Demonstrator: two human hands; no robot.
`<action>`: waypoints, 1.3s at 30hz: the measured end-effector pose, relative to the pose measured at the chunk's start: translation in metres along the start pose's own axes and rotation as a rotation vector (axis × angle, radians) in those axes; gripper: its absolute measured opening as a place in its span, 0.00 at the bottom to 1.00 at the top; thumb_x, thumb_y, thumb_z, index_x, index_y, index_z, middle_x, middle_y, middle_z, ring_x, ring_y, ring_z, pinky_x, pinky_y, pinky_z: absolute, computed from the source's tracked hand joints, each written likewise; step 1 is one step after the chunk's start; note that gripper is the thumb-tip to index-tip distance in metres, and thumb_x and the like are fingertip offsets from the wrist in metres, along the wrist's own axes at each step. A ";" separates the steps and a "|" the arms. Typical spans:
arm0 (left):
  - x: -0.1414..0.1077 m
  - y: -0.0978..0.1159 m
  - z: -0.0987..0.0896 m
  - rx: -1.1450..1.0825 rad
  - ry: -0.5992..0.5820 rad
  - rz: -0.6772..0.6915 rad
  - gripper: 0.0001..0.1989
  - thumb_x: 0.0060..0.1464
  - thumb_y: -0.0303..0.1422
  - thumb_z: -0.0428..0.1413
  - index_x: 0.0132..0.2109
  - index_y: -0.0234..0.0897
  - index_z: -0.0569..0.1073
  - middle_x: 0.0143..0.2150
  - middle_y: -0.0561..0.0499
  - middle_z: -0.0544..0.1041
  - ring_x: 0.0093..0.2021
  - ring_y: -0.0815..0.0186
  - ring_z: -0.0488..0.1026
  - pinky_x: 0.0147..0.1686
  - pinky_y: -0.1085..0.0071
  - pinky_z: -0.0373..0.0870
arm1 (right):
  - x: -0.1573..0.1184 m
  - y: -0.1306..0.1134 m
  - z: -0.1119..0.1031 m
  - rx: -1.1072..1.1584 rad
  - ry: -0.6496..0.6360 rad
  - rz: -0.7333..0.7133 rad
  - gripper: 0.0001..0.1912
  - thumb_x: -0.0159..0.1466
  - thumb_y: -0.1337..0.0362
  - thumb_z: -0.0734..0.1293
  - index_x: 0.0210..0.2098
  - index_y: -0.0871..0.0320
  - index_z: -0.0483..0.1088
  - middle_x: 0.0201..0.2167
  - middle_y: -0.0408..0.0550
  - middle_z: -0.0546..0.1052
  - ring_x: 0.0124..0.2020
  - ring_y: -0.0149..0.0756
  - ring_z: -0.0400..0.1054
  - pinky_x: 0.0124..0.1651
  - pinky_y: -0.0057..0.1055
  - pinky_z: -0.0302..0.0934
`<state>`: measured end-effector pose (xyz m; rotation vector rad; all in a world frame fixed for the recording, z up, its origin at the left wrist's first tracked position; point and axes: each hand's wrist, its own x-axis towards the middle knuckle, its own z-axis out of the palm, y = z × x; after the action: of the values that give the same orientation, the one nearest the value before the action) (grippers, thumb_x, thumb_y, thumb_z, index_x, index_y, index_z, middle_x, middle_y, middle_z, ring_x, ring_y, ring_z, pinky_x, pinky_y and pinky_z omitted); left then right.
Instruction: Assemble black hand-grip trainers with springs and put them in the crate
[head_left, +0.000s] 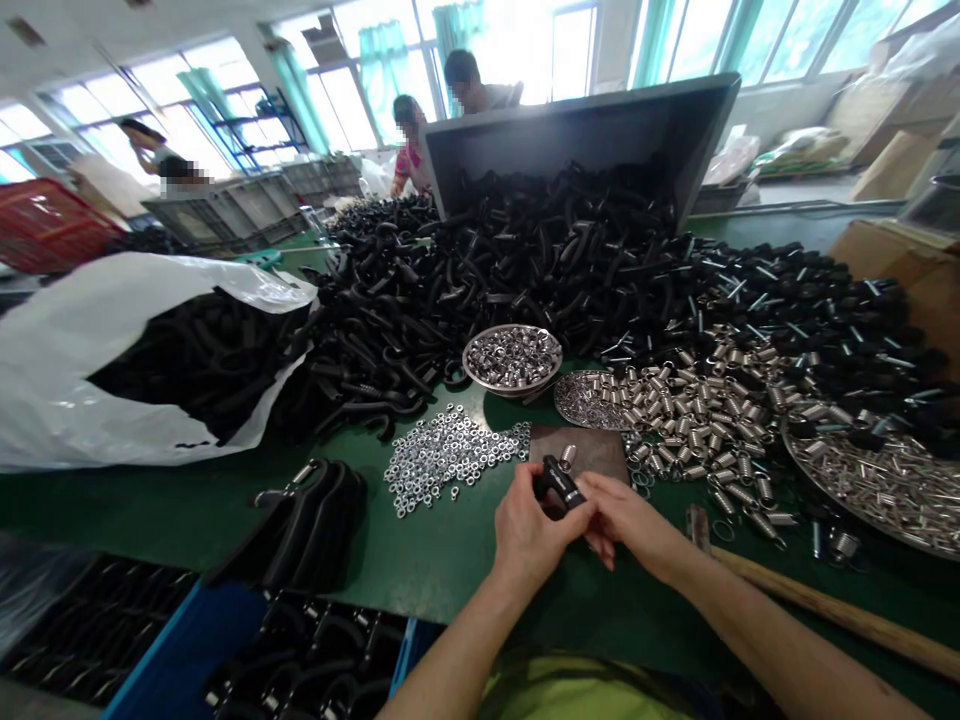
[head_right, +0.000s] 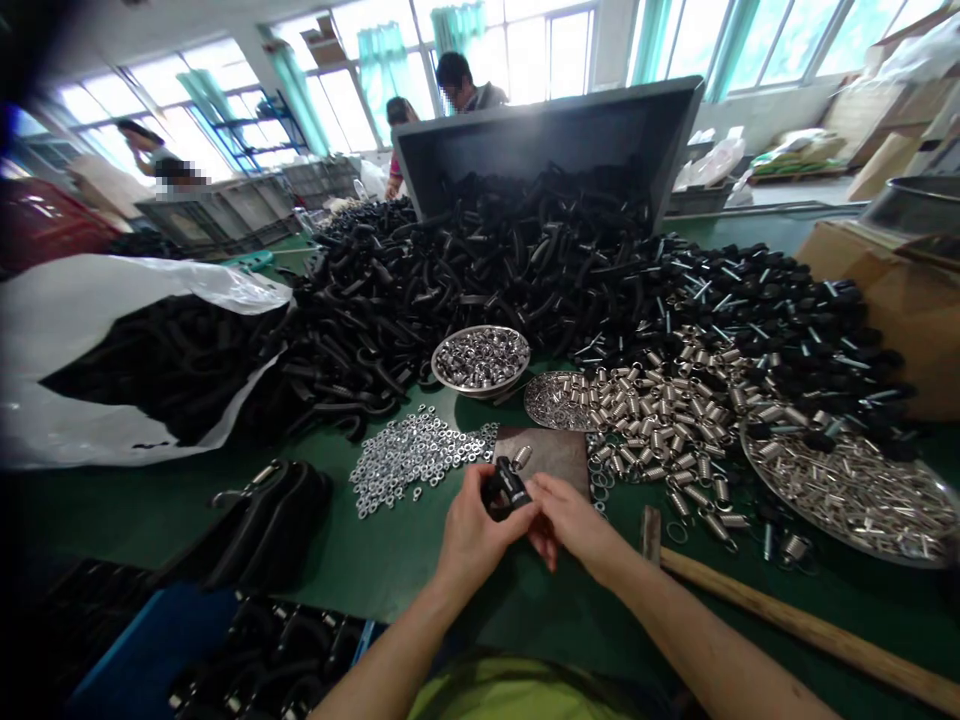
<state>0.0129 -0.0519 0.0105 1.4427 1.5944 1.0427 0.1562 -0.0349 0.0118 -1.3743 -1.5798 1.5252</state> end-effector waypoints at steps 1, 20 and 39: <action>0.004 -0.003 0.000 0.037 -0.020 0.028 0.26 0.37 0.45 0.64 0.43 0.41 0.68 0.35 0.50 0.74 0.35 0.60 0.70 0.36 0.68 0.61 | 0.010 0.001 -0.013 -0.238 0.028 -0.066 0.18 0.66 0.53 0.52 0.30 0.57 0.64 0.14 0.38 0.66 0.14 0.29 0.60 0.19 0.26 0.57; 0.016 -0.020 0.000 0.613 -0.246 0.378 0.33 0.37 0.47 0.64 0.51 0.40 0.68 0.47 0.47 0.69 0.46 0.55 0.65 0.45 0.60 0.62 | 0.108 0.001 -0.092 -0.693 0.452 -0.260 0.13 0.63 0.68 0.56 0.45 0.60 0.65 0.35 0.51 0.75 0.39 0.38 0.67 0.42 0.34 0.57; 0.016 -0.016 0.003 0.578 -0.215 0.389 0.29 0.36 0.44 0.65 0.46 0.40 0.69 0.44 0.47 0.70 0.45 0.56 0.65 0.45 0.60 0.62 | 0.021 0.018 -0.011 -0.896 0.306 -0.549 0.11 0.64 0.68 0.57 0.30 0.59 0.69 0.31 0.52 0.72 0.39 0.41 0.61 0.41 0.38 0.54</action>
<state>0.0077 -0.0368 -0.0058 2.2389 1.5589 0.6088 0.1642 -0.0147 -0.0088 -1.3117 -2.2788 0.2415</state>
